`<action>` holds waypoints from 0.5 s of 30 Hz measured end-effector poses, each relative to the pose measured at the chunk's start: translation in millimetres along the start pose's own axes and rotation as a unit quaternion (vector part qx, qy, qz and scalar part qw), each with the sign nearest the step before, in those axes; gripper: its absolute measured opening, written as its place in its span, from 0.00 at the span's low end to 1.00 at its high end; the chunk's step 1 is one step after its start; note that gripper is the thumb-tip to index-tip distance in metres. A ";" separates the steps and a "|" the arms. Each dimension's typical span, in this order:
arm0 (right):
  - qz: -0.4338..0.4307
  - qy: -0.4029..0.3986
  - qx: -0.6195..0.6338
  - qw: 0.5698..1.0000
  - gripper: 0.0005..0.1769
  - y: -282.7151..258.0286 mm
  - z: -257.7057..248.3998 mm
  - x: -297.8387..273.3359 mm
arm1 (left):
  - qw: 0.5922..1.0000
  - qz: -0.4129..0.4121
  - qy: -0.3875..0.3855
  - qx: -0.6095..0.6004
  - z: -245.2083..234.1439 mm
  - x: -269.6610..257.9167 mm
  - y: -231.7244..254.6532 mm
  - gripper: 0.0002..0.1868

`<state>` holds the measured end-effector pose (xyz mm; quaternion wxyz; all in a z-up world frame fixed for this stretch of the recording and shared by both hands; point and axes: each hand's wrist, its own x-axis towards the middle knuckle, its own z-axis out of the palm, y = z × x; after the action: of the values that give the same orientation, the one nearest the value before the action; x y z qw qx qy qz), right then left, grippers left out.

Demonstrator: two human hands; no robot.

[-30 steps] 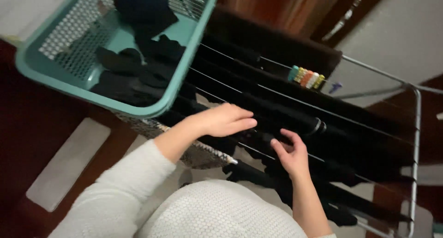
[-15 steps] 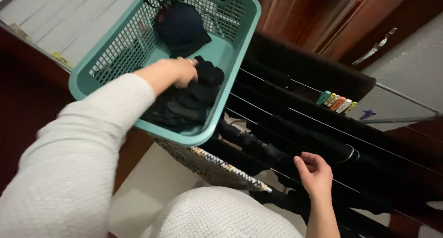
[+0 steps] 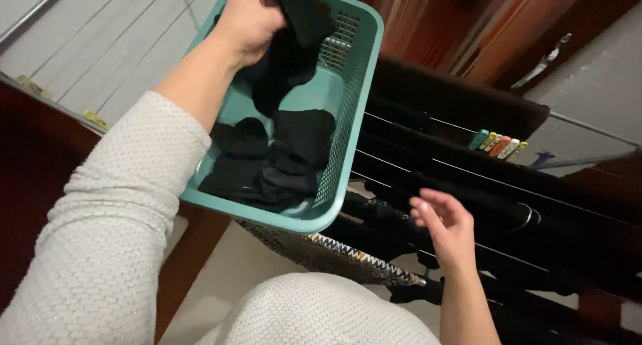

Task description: The person takes wet clothes from a teal laundry basket and hangs them on a metal drying rack using colorful clothespins. The person handles socks, underwear, and small garments one at a time, clipping them to the rack's horizontal bars.

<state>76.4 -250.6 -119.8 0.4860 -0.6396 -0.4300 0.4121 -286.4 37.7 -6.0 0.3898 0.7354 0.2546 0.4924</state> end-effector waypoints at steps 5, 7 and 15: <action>-0.191 -0.068 0.078 0.976 0.28 -48.7 24.2 17.7 | 0.999 -0.009 0.020 -0.045 22.9 19.5 5.3 0.12; -0.224 -0.082 0.086 0.967 0.39 -66.3 29.5 27.0 | 0.998 -0.012 0.019 -0.063 40.5 29.6 7.2 0.14; -0.216 -0.009 0.141 0.966 0.29 3.8 -5.1 46.5 | 0.987 -0.054 0.004 -0.153 157.1 65.2 7.9 0.21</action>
<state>95.4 -208.3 -127.6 0.6451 -0.4529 -0.4995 0.3593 -116.4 32.1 1.6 0.5229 0.6503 0.2171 0.5065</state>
